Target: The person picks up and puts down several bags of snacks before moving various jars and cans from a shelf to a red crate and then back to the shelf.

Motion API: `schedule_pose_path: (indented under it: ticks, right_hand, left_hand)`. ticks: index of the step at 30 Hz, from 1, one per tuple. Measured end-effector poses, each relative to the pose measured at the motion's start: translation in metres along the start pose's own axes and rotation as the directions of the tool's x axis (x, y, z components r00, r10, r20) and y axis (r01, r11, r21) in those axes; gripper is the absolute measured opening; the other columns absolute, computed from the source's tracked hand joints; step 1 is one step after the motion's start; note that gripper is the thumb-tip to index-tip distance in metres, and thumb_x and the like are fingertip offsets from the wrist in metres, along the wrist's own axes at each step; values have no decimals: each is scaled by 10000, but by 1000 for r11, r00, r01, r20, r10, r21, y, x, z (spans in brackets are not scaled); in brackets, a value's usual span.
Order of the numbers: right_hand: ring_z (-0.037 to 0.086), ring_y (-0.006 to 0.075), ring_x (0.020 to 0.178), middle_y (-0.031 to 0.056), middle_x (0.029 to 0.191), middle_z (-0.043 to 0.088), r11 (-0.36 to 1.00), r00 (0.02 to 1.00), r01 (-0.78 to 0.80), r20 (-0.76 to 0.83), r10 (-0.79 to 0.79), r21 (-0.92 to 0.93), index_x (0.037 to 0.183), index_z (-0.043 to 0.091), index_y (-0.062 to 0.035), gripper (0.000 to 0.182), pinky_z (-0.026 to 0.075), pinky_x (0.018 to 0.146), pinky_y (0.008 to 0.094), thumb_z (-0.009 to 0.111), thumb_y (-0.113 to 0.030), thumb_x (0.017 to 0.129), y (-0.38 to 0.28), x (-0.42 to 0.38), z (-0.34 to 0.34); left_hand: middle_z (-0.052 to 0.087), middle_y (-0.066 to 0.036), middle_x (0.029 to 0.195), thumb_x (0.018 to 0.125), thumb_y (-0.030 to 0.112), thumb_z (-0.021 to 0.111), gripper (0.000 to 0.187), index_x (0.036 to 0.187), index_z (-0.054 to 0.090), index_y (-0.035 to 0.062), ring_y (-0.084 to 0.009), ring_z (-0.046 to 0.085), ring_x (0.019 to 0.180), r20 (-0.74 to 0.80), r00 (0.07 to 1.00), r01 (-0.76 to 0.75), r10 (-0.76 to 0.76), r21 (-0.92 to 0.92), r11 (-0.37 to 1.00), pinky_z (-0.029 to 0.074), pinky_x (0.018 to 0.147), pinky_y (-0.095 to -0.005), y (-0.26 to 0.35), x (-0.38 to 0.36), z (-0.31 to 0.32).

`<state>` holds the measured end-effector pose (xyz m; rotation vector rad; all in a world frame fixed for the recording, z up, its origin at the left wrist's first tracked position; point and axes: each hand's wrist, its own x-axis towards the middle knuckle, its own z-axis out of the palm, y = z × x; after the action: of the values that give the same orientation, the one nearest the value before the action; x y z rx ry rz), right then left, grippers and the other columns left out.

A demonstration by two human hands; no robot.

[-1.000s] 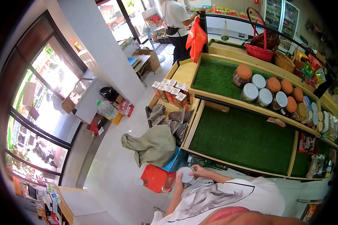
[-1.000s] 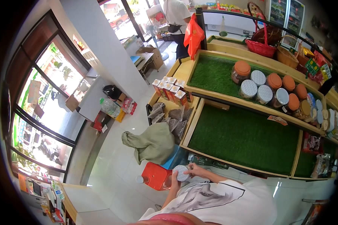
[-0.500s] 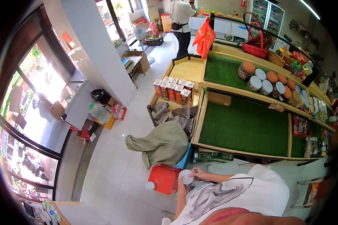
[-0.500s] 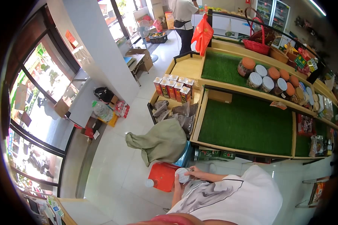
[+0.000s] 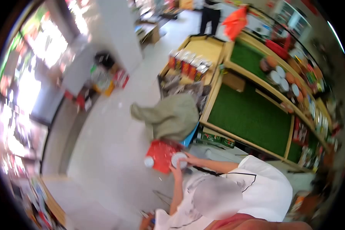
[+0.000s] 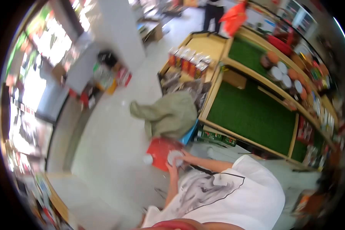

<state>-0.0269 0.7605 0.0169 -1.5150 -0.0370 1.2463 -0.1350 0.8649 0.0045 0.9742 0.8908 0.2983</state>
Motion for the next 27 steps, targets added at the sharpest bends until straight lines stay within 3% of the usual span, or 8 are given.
schedule_pose_path:
  ticks: [1, 5, 6, 7, 9, 14, 23, 27]
  right_hand:
    - [534, 194, 1220, 25, 1393, 504, 998, 996, -67, 64, 68, -22, 1471, 366, -180, 707, 528, 883, 390, 705, -400, 891, -31, -8, 8]
    - [610, 126, 1003, -7, 1205, 611, 988, 983, -154, 96, 154, -4, 1356, 489, -170, 545, 540, 792, 332, 706, -375, 899, -31, 8, 37]
    - [605, 130, 1016, 4, 1211, 604, 973, 966, -228, 119, 232, -42, 1355, 484, -157, 558, 534, 804, 329, 710, -380, 896, -33, 2, 48]
    - [600, 133, 1029, 15, 1218, 598, 966, 959, -249, 122, 256, -67, 1355, 479, -144, 572, 528, 815, 325, 714, -385, 892, -40, 8, 56]
    - [571, 173, 1108, 42, 1304, 541, 960, 954, -259, 130, 272, -108, 1406, 418, -118, 687, 506, 869, 343, 735, -397, 865, -21, 30, 65]
    - [543, 192, 1162, 56, 1358, 503, 946, 945, -251, 159, 285, -206, 1448, 388, -93, 771, 481, 886, 334, 772, -363, 836, -16, 82, 88]
    - [574, 149, 1117, 56, 1277, 564, 974, 900, -218, 400, 174, 66, 1460, 387, -32, 631, 509, 933, 314, 696, -121, 917, -1, 205, 155]
    - [594, 113, 1037, 28, 1154, 629, 975, 940, -129, 292, 178, -179, 1396, 488, -10, 585, 501, 872, 255, 724, -224, 906, 13, 226, 161]
  left_hand:
    - [456, -184, 1349, 916, 280, 694, 651, 1383, 343, -6, -281, 533, 1183, -17, 998, -61, 61, -21, 998, 511, 952, -391, -19, 6, -12]
    - [516, -154, 1272, 919, 287, 699, 543, 1296, 435, -1, -246, 523, 1173, -197, 965, -165, 173, 55, 985, 443, 1000, -367, -7, -5, -27]
    - [518, -150, 1274, 895, 266, 732, 564, 1297, 434, 7, -234, 521, 1177, -262, 958, -146, 119, -86, 986, 441, 998, -365, 0, -13, -29]
    - [521, -146, 1268, 873, 248, 758, 590, 1303, 428, 17, -225, 518, 1179, -320, 930, -188, 183, 14, 982, 439, 993, -357, -29, 2, -40]
    - [521, -144, 1260, 888, 270, 734, 572, 1299, 428, 17, -229, 513, 1185, -392, 905, -220, 163, -105, 970, 436, 989, -353, -30, 2, -47]
    - [513, -133, 1272, 940, 306, 648, 515, 1313, 416, 37, -230, 499, 1203, -519, 849, -190, 103, -116, 975, 401, 1027, -346, -16, 30, -65]
    - [448, -176, 1359, 942, 279, 669, 629, 1396, 350, -18, -250, 471, 1244, -646, 702, -319, 300, 92, 943, 377, 1068, -356, -14, 124, -139]
    - [423, -213, 1416, 908, 328, 705, 685, 1395, 371, -20, -286, 421, 1320, -622, 752, -276, 219, 4, 961, 348, 1098, -391, -51, 146, -166]
